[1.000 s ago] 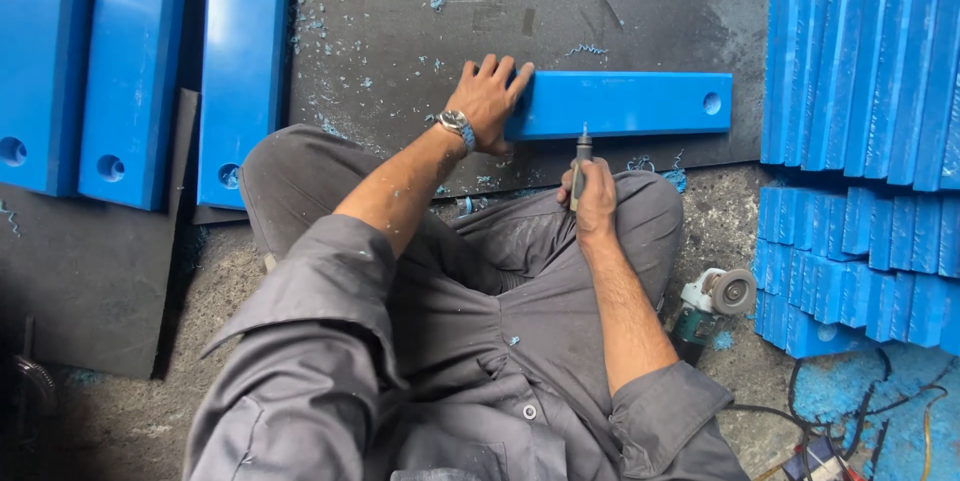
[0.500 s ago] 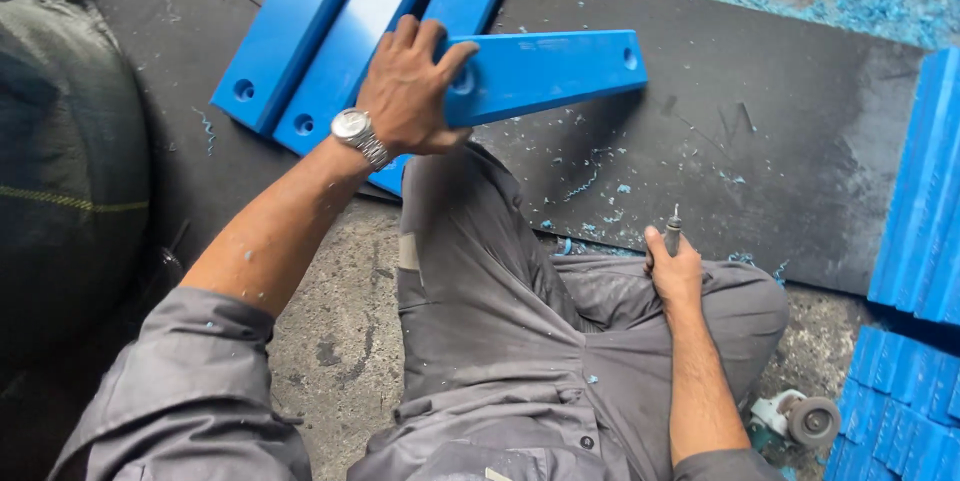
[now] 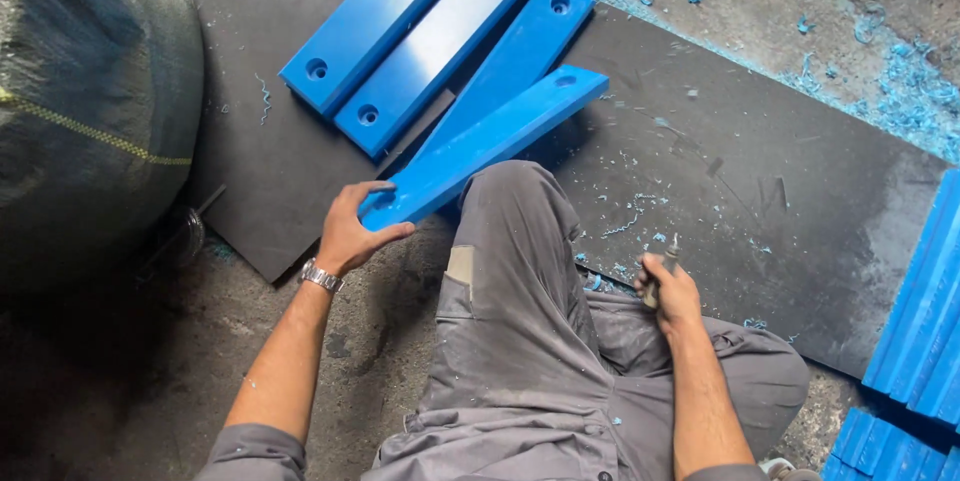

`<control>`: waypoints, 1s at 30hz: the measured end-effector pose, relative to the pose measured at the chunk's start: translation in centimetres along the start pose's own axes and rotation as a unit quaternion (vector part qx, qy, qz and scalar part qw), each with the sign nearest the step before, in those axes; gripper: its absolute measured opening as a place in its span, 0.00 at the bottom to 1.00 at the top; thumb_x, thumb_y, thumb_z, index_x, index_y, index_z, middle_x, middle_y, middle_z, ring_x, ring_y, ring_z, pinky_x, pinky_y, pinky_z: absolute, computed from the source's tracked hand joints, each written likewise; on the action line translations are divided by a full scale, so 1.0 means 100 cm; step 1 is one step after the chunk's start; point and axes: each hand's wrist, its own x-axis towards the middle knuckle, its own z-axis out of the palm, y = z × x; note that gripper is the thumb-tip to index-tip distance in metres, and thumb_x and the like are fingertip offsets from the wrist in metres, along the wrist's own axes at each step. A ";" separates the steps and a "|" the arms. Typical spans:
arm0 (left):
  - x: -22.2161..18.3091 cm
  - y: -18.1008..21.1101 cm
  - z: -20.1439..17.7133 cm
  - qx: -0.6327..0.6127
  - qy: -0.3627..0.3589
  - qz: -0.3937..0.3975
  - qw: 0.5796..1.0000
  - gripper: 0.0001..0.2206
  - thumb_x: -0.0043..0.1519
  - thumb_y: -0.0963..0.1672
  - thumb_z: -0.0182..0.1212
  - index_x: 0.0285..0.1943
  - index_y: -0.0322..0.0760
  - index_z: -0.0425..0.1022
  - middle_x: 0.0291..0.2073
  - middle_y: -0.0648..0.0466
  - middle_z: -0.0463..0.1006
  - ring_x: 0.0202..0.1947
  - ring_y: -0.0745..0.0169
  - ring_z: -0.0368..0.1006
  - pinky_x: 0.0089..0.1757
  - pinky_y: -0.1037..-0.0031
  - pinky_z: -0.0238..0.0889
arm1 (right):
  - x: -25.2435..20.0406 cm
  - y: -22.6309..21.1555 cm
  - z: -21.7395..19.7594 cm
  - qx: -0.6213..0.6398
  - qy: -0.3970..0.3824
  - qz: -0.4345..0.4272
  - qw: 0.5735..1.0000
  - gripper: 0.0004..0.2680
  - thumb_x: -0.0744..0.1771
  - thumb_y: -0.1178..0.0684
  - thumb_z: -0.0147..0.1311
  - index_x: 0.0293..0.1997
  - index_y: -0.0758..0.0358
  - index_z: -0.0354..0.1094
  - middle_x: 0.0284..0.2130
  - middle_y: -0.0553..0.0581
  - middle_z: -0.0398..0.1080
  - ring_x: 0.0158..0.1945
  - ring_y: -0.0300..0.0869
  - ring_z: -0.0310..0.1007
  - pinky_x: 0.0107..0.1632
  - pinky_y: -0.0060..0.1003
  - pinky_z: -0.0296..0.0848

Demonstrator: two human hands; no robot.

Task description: Using an angle grinder and a manual deburring tool to smooth the edges and surfaces of blue plastic blocks.

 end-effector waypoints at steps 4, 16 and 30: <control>-0.029 -0.004 0.027 -0.156 -0.036 -0.117 0.980 0.33 0.42 0.56 0.78 0.58 0.47 0.77 0.51 0.51 0.77 0.53 0.52 0.74 0.52 0.61 0.67 | 0.045 -0.049 0.090 0.075 -0.116 -0.055 0.989 0.13 0.67 0.47 0.59 0.53 0.63 0.74 0.33 0.50 0.70 0.25 0.34 0.67 0.26 0.32 0.68; -0.016 -0.001 -0.001 -0.089 0.018 -0.023 0.996 0.29 0.43 0.54 0.80 0.54 0.49 0.80 0.56 0.46 0.69 0.58 0.47 0.61 0.56 0.54 0.62 | 0.087 -0.153 0.262 -0.021 0.014 0.034 0.999 0.16 0.58 0.43 0.68 0.31 0.69 0.69 0.17 0.57 0.66 0.17 0.42 0.66 0.22 0.39 0.68; 0.088 -0.045 0.007 0.047 0.186 0.027 0.981 0.28 0.42 0.49 0.81 0.52 0.48 0.74 0.64 0.38 0.61 0.64 0.32 0.56 0.59 0.43 0.54 | -0.027 -0.214 0.260 -0.014 -0.288 -0.190 0.938 0.19 0.66 0.46 0.60 0.59 0.71 0.70 0.44 0.63 0.79 0.26 0.30 0.66 0.30 0.25 0.69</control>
